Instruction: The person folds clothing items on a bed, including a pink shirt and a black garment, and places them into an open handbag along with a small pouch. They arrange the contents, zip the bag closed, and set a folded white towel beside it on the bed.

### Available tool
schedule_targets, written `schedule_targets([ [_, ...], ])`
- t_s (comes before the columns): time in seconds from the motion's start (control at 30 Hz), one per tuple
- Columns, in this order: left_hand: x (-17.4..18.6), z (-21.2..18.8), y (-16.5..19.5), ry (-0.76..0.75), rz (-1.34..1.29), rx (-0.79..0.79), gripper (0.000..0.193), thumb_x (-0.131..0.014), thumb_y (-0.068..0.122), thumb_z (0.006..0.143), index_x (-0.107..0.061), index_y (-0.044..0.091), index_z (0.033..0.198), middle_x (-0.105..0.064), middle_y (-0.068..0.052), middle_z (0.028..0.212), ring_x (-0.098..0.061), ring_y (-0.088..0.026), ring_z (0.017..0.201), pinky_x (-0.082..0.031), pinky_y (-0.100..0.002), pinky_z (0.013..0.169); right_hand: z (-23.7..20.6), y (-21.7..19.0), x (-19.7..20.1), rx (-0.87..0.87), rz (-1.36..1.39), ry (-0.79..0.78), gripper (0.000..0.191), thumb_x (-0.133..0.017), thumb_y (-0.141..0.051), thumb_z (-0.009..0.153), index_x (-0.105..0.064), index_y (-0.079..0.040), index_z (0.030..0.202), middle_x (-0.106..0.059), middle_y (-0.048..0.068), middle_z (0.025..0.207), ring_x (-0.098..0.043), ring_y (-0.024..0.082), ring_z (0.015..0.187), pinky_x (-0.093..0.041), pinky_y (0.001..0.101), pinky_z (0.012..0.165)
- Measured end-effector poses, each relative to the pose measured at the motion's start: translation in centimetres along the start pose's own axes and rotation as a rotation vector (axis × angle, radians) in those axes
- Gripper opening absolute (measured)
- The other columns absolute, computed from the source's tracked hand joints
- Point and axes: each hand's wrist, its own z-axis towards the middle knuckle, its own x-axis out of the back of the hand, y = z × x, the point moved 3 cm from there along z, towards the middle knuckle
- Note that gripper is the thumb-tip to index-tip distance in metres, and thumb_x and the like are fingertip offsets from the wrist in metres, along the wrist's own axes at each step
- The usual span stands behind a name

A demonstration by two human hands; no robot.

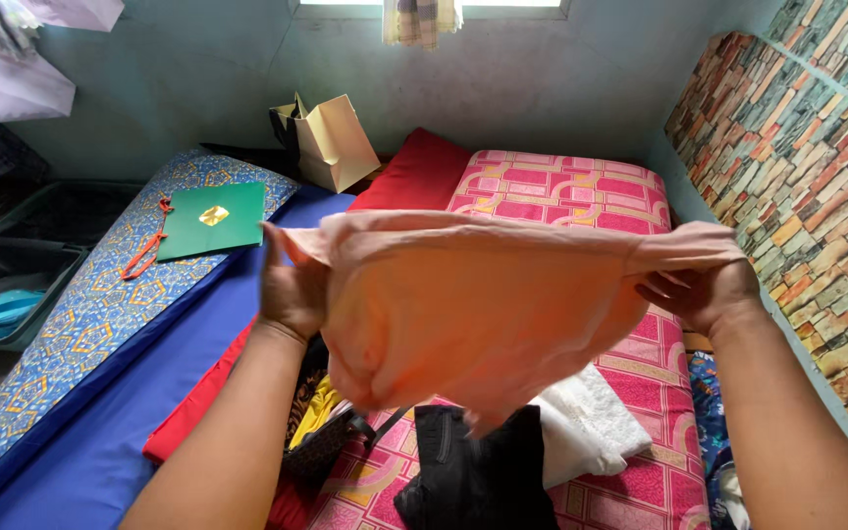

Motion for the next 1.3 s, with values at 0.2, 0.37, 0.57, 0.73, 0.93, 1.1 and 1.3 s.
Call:
schedule_targets([
  [0.2,2.3,1.8,1.2,0.201,0.308,0.009,0.06,-0.068,0.04,0.089,-0.056,0.006,0.138,-0.068,-0.01,0.13,-0.067,-0.025,0.12,-0.051,-0.047,0.106,2.1,-4.1,1.9,0.204,-0.047,-0.178,0.029,-0.042,-0.03,0.109,-0.065,-0.014,0.117,-0.069,0.007,0.117,-0.068,0.02,0.107,-0.058,0.0388,0.095],
  [0.37,5.8,0.3,3.6,0.401,0.398,0.078,0.049,-0.065,0.024,0.093,-0.057,0.007,0.139,-0.068,-0.008,0.131,-0.067,-0.02,0.117,-0.054,-0.039,0.101,6.7,-2.9,8.0,0.115,-0.907,0.044,0.025,-0.063,-0.02,0.1,-0.069,0.002,0.112,-0.073,0.019,0.107,-0.071,0.03,0.1,-0.061,0.0465,0.088],
  [0.57,6.4,-1.3,4.8,0.021,0.273,0.113,0.04,-0.066,0.025,0.109,-0.059,-0.007,0.133,-0.069,-0.018,0.123,-0.068,-0.024,0.109,-0.056,-0.04,0.094,5.1,-6.9,7.9,0.285,-0.301,0.192,0.026,-0.05,-0.022,0.108,-0.067,-0.007,0.122,-0.073,0.006,0.107,-0.074,0.02,0.094,-0.061,0.0395,0.085],
  [0.73,7.3,-0.6,2.6,0.202,0.319,0.138,0.027,-0.062,0.024,0.105,-0.065,0.006,0.126,-0.068,-0.007,0.115,-0.065,-0.019,0.105,-0.054,-0.035,0.089,3.8,-6.0,3.2,0.013,-0.761,0.141,0.024,-0.051,-0.02,0.106,-0.059,-0.004,0.122,-0.068,0.019,0.104,-0.068,0.04,0.091,-0.058,0.0543,0.085],
  [0.93,6.6,0.2,4.1,0.216,0.275,-0.031,0.035,-0.056,0.024,0.097,-0.065,0.001,0.121,-0.073,-0.013,0.117,-0.072,-0.021,0.106,-0.059,-0.035,0.092,4.0,-6.3,1.7,0.211,0.435,-0.235,0.035,-0.043,-0.02,0.105,-0.064,0.001,0.123,-0.076,0.013,0.118,-0.076,0.025,0.111,-0.06,0.0391,0.097],
  [1.1,7.9,2.8,4.9,0.379,0.58,0.08,0.031,-0.057,0.013,0.096,-0.063,0.001,0.123,-0.07,-0.012,0.119,-0.07,-0.022,0.104,-0.056,-0.039,0.095,6.7,-7.4,0.9,0.062,-0.176,0.036,0.03,-0.048,-0.025,0.107,-0.062,-0.001,0.119,-0.07,0.016,0.111,-0.072,0.028,0.105,-0.059,0.0418,0.09],
  [1.3,8.2,6.4,8.8,0.486,0.506,-0.146,0.032,-0.052,0.019,0.095,-0.07,0.0,0.114,-0.073,-0.013,0.115,-0.072,-0.023,0.103,-0.056,-0.04,0.095,8.9,-12.1,0.2,0.335,0.165,0.112,0.018,-0.049,-0.019,0.106,-0.065,-0.01,0.109,-0.073,0.004,0.102,-0.076,0.017,0.101,-0.063,0.0363,0.088],
])
